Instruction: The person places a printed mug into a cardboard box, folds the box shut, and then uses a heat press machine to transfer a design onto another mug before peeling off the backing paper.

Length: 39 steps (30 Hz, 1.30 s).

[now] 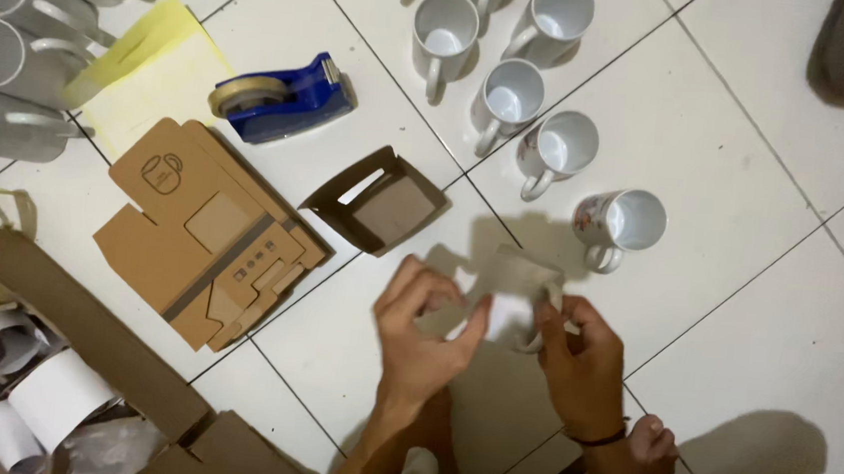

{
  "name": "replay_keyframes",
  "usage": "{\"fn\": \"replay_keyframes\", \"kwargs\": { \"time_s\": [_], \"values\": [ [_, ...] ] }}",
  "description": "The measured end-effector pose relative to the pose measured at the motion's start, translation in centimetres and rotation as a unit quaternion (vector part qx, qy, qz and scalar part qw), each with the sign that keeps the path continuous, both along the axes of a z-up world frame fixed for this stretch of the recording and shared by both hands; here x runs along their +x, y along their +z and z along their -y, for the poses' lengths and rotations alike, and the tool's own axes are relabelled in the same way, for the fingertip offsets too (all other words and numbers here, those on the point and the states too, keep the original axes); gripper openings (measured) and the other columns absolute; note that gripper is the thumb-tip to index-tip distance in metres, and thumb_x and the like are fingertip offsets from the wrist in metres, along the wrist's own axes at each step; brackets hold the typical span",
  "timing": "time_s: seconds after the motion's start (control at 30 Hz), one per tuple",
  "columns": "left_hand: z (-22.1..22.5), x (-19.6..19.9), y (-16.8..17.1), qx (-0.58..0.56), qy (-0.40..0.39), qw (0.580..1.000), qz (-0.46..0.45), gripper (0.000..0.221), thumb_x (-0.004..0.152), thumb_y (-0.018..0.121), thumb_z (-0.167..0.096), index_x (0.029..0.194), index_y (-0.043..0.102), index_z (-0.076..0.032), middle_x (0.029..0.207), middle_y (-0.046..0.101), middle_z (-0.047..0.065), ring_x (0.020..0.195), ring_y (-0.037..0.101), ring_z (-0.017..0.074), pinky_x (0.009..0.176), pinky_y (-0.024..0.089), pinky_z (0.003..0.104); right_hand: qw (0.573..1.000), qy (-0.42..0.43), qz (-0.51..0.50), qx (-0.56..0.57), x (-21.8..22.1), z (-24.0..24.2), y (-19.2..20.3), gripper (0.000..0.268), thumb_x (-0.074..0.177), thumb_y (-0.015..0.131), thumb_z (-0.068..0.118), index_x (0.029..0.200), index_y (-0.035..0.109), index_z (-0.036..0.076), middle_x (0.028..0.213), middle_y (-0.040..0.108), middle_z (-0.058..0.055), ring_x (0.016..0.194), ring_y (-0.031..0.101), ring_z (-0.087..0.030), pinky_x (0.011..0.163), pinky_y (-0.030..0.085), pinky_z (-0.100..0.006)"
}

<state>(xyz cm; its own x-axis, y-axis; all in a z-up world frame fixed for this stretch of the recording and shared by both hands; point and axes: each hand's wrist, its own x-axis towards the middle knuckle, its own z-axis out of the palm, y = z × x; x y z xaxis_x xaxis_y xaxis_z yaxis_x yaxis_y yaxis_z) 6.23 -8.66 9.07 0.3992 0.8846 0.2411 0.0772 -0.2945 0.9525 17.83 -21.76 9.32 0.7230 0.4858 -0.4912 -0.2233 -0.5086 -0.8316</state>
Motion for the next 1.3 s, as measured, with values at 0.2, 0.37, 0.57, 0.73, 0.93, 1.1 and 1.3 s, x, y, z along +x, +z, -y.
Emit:
{"fn": "replay_keyframes", "kwargs": {
  "time_s": [0.2,0.37,0.57,0.73,0.93,1.1,1.3],
  "values": [
    [1.2,1.9,0.8,-0.041,-0.064,0.995,-0.057,0.026,0.076,0.084,-0.007,0.081,0.059,-0.010,0.085,0.051,0.001,0.085,0.051,0.0187,0.067,0.047,0.028,0.976,0.093,0.182,-0.079,2.1,0.7,1.6,0.017,0.101,0.062,0.019,0.095,0.069,0.005,0.058,0.059,-0.007,0.046,0.049,-0.014,0.044,0.036,-0.031],
    [1.5,3.0,1.5,-0.036,-0.087,0.992,-0.083,0.021,0.074,0.078,-0.013,0.079,0.058,-0.010,0.084,0.046,0.006,0.079,0.050,0.0250,0.074,0.044,0.038,0.985,0.063,0.160,-0.012,3.4,1.9,1.0,0.022,0.106,0.056,0.013,0.097,0.069,-0.002,0.054,0.045,-0.007,0.044,0.040,-0.012,0.044,0.035,-0.028],
    [2.1,3.9,1.2,-0.037,-0.051,0.995,-0.080,0.030,0.067,0.085,-0.014,0.077,0.056,-0.009,0.083,0.046,0.007,0.078,0.051,0.0288,0.073,0.041,0.041,0.976,0.104,0.189,0.042,3.3,2.4,0.1,0.024,0.108,0.054,0.012,0.101,0.071,-0.004,0.051,0.047,-0.006,0.038,0.042,-0.012,0.041,0.040,-0.027],
    [1.9,4.0,1.1,-0.031,-0.019,0.996,-0.077,0.037,0.066,0.087,-0.023,0.076,0.053,-0.011,0.083,0.044,0.005,0.080,0.053,0.0281,0.074,0.042,0.039,0.975,0.119,0.179,0.057,2.6,1.5,1.0,0.020,0.105,0.053,0.006,0.102,0.070,-0.005,0.046,0.042,-0.004,0.038,0.038,-0.011,0.043,0.038,-0.028],
    [1.5,2.8,0.5,-0.021,-0.014,0.999,-0.048,0.026,0.073,0.074,-0.007,0.070,0.049,-0.013,0.078,0.042,0.003,0.070,0.047,0.0252,0.068,0.039,0.040,0.969,0.140,0.190,0.070,2.0,1.2,1.3,0.021,0.106,0.053,0.006,0.098,0.068,-0.006,0.045,0.040,-0.002,0.040,0.035,-0.006,0.042,0.034,-0.022],
    [1.3,2.7,1.9,-0.036,-0.010,0.999,-0.027,0.038,0.061,0.084,-0.016,0.072,0.048,-0.012,0.079,0.041,0.005,0.075,0.051,0.0306,0.072,0.040,0.042,0.969,0.140,0.181,0.090,2.7,2.0,0.5,0.024,0.106,0.050,0.011,0.101,0.066,-0.005,0.042,0.040,-0.004,0.035,0.034,-0.010,0.040,0.034,-0.025],
    [1.6,3.4,1.3,-0.018,0.012,0.999,-0.035,0.045,0.060,0.090,-0.025,0.072,0.048,-0.012,0.078,0.042,0.005,0.073,0.051,0.0298,0.072,0.041,0.040,0.968,0.146,0.173,0.106,2.1,1.6,1.0,0.025,0.105,0.049,0.011,0.099,0.067,-0.006,0.044,0.044,-0.006,0.034,0.038,-0.011,0.039,0.036,-0.026]
  ]
}}
